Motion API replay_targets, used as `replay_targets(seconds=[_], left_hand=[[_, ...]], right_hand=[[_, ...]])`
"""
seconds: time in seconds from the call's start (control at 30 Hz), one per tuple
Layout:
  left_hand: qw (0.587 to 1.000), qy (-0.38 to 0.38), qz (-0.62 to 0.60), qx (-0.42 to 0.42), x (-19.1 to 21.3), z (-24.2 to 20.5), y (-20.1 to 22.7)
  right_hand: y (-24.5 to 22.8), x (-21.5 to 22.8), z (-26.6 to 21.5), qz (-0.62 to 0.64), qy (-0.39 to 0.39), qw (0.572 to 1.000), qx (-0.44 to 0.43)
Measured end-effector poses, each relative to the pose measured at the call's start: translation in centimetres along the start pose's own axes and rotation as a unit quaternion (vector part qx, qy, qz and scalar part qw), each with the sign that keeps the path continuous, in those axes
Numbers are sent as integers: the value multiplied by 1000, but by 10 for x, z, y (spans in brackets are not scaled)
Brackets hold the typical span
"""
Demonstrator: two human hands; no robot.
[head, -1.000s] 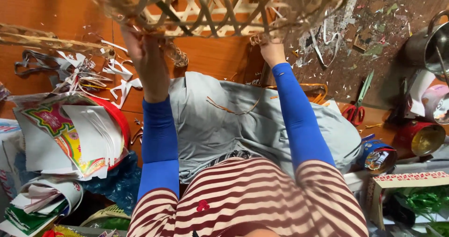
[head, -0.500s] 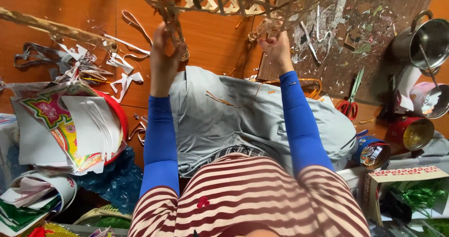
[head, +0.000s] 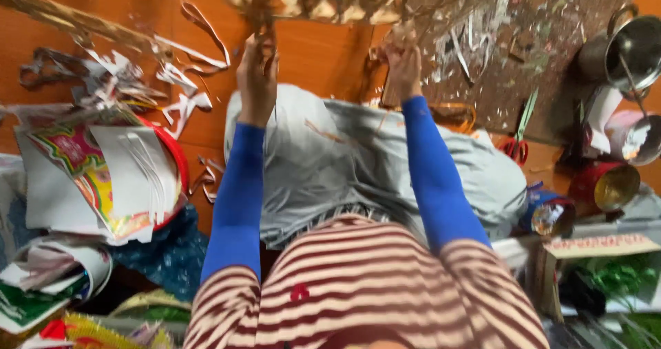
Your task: The recorder is weaving and tying thin bamboo strips to construct a large decorative frame.
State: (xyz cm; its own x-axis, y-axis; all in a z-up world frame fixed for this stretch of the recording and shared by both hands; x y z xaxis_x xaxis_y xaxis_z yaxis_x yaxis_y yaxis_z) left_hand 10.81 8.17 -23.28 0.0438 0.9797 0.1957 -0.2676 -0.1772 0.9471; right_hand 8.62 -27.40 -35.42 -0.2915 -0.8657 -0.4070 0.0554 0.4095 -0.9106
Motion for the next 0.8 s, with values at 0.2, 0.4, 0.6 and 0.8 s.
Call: replay_targets(seconds=[0.2,0.4,0.6,0.8], left_hand=[[990,-2,131,-45,-1,5,-13],[995,-27,97,-16,-7,22,-27],[993,-26,118,-7,-4,20,-12],[998,-2,62,-5,-16,18,-35]], right_hand=[[9,10,-1,-240,36,968,55],[-7,7,13,-449,3,887,105],[-37,-13,-8,-224,-1,974,-9],[-36,-17,-2,-107,-19,991,82]])
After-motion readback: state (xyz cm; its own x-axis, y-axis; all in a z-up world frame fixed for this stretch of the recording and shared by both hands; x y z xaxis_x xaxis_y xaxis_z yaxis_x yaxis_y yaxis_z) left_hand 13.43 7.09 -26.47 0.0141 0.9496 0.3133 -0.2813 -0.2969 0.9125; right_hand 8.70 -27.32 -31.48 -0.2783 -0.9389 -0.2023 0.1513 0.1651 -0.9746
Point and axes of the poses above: each hand's wrist, its own z-axis towards the middle knuckle, its own x-axis out of the back of the hand, y = z × x, the point moved 3 cm from there along z, towards the middle knuckle, and after that the axes turned 1 degree about z, right-handed, at the moved point
